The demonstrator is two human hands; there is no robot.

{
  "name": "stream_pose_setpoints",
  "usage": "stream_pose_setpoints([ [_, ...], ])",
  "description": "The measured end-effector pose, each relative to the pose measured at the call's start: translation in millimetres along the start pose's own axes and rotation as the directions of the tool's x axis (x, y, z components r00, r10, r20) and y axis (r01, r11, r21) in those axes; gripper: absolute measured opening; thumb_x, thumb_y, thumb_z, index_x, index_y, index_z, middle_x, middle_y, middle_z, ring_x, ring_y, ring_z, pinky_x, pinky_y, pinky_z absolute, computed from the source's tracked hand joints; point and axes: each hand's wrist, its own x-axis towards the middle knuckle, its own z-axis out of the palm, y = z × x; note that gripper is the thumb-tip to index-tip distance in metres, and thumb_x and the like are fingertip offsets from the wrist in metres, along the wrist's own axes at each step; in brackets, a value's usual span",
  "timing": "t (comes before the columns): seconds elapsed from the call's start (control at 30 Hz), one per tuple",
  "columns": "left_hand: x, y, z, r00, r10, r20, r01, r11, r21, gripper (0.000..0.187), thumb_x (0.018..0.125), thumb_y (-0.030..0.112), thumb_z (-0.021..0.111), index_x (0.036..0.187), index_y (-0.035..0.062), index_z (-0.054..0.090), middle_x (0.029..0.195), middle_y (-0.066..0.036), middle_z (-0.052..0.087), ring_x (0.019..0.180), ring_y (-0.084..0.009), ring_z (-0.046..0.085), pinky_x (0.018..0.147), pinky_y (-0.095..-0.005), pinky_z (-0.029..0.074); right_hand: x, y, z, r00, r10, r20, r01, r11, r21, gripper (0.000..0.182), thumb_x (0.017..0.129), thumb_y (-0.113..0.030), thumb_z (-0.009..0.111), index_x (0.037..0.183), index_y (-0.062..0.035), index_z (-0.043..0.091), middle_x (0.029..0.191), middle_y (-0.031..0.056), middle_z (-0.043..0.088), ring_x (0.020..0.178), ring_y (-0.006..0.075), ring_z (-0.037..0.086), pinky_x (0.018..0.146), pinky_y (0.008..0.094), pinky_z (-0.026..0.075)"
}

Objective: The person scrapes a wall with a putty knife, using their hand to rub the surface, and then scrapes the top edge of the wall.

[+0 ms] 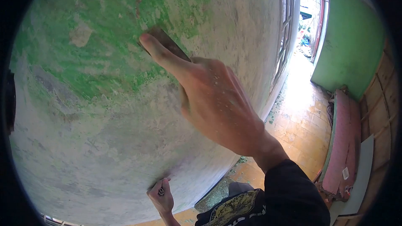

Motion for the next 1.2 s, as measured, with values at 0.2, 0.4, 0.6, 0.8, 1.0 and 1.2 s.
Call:
stream_pose_setpoints([
  [0.2,-2.2,-2.0,-2.3,0.998,0.039,-0.051,-0.041,0.998,-0.049,0.013,0.089,0.004,0.066,0.083,-0.0041,0.074,0.073,-0.02,0.07,0.064,-0.0306,0.07,0.062,-0.0347,0.051,-11.8,1.6,-11.3,0.981,0.075,0.179,-0.082,0.996,0.035,0.09,0.072,0.022,0.047,0.152,-0.0192,0.046,0.149,0.009,0.05,0.103,0.0388,0.069,0.078,0.0359,0.055],
  [0.4,-0.5,-1.6,-2.4,0.996,0.071,-0.059,-0.074,0.996,-0.047,0.013,0.089,0.003,0.065,0.083,-0.0042,0.074,0.074,-0.021,0.071,0.066,-0.0305,0.071,0.064,-0.0346,0.052,-14.9,10.7,-1.3,0.994,0.045,0.098,-0.063,0.981,0.182,0.087,0.074,0.021,0.046,0.151,-0.0196,0.047,0.15,0.0086,0.049,0.106,0.0354,0.069,0.076,0.0326,0.054],
  [0.6,-2.4,0.0,-8.7,0.999,0.024,-0.04,-0.026,0.999,-0.03,0.014,0.089,0.004,0.065,0.082,-0.0042,0.074,0.074,-0.021,0.071,0.065,-0.0299,0.071,0.063,-0.0342,0.051,-1.3,-0.1,-19.2,0.969,0.156,0.193,-0.177,0.98,0.096,0.086,0.076,0.02,0.047,0.151,-0.0215,0.047,0.149,0.0094,0.051,0.106,0.0324,0.071,0.073,0.0308,0.053],
  [0.8,-3.8,-0.9,-3.1,0.998,0.0,-0.067,-0.004,0.998,-0.057,0.015,0.09,0.006,0.066,0.081,-0.0041,0.074,0.07,-0.02,0.069,0.06,-0.0269,0.068,0.061,-0.0335,0.049,-5.4,12.2,-21.7,0.984,0.037,0.175,-0.058,0.992,0.116,0.085,0.077,0.019,0.048,0.151,-0.0226,0.047,0.147,0.0079,0.054,0.067,0.023,0.063,0.065,0.0285,0.047],
  [1.0,-3.6,-4.3,-3.2,0.995,0.043,-0.092,-0.049,0.997,-0.063,0.015,0.089,0.004,0.064,0.081,-0.0042,0.074,0.068,-0.018,0.069,0.059,-0.0248,0.067,0.059,-0.0333,0.048,-7.9,31.9,-3.3,1.0,-0.011,0.027,0.007,0.991,0.133,0.087,0.076,0.019,0.048,0.151,-0.0251,0.047,0.147,0.0086,0.053,0.067,0.0165,0.064,0.064,0.0282,0.048],
  [1.2,-4.2,-5.0,-5.0,0.996,0.022,-0.086,-0.027,0.998,-0.054,0.015,0.089,0.005,0.065,0.081,-0.0045,0.074,0.07,-0.019,0.07,0.061,-0.0252,0.069,0.061,-0.0327,0.049,-16.6,35.3,-5.0,1.0,0.016,0.011,-0.016,0.999,0.037,0.088,0.077,0.02,0.047,0.152,-0.0257,0.046,0.148,0.0076,0.052,0.088,0.0252,0.075,0.07,0.03,0.052],
])
